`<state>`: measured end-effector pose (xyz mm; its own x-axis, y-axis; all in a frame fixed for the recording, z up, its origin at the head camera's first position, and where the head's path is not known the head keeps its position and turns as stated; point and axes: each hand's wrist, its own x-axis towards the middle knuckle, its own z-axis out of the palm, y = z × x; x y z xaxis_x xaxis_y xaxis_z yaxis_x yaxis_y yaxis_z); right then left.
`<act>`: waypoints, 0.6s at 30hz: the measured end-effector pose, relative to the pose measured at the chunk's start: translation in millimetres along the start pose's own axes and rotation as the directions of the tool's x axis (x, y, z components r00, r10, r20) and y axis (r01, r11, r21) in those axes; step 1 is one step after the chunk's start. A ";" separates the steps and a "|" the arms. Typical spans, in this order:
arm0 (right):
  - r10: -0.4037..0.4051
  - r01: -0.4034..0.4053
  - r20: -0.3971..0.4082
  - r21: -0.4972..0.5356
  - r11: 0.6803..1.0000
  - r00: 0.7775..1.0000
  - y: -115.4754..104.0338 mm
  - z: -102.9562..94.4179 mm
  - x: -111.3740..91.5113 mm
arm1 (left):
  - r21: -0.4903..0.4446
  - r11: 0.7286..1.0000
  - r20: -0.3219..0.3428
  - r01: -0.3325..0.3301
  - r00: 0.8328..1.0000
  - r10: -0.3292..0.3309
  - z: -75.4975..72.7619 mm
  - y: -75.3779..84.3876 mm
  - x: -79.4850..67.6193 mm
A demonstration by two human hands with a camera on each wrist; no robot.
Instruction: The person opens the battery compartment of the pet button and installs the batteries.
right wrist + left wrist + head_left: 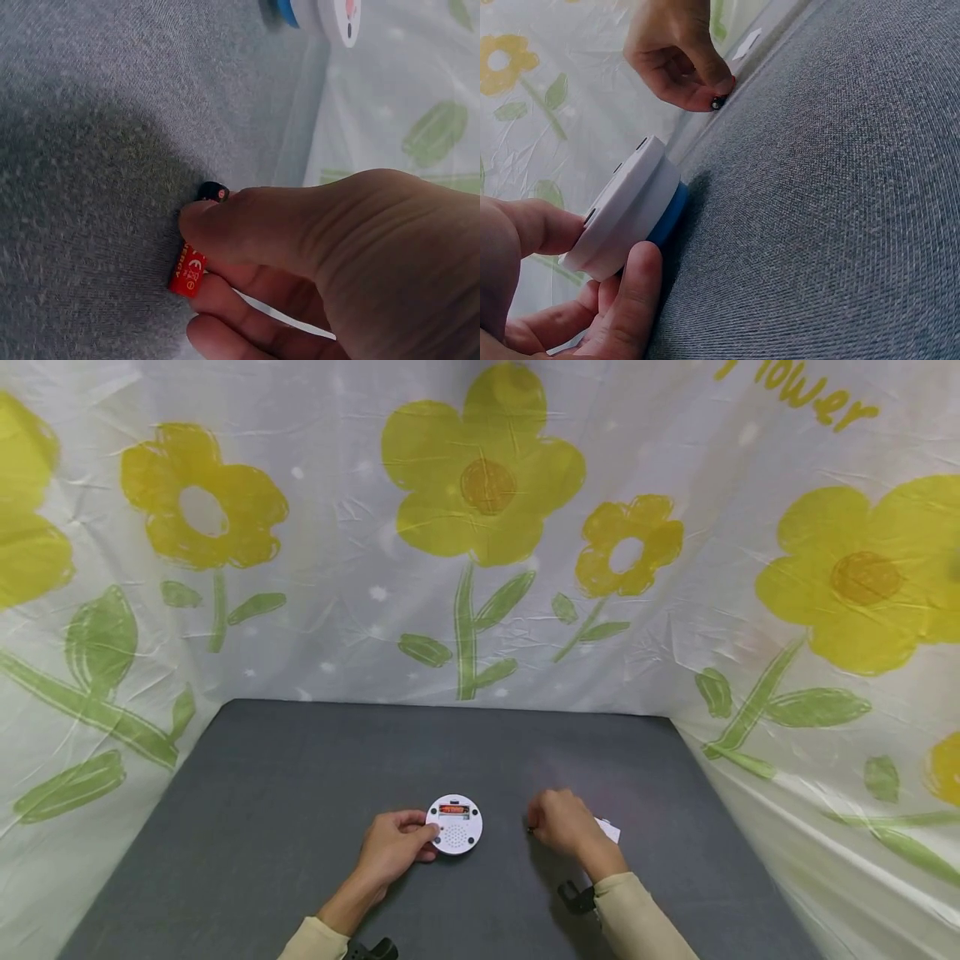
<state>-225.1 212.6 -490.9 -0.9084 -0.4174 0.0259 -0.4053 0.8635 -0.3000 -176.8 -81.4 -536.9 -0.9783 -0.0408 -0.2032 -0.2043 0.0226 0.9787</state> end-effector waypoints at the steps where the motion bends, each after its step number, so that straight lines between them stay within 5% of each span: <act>1: -0.001 0.001 -0.002 -0.004 1.000 1.000 -0.5 0.1 -0.5 | -0.001 1.000 0.001 0.000 1.000 0.000 0.0 -0.3 0.0; 9: -0.116 0.115 -0.065 -0.016 0.993 0.991 -12.8 -10.4 3.3 | 0.000 1.000 0.004 -0.003 1.000 0.003 0.0 0.2 0.6; 18: -0.231 0.236 -0.078 0.071 0.969 0.970 -57.5 -31.2 28.4 | -0.002 1.000 -0.006 -0.010 1.000 0.010 1.5 -0.3 0.5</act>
<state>-230.8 160.0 -443.2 -0.7955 -0.5820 0.1688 -0.6002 0.7182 -0.3520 -177.2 -80.0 -537.4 -0.9801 -0.0463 -0.1929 -0.1940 0.0213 0.9808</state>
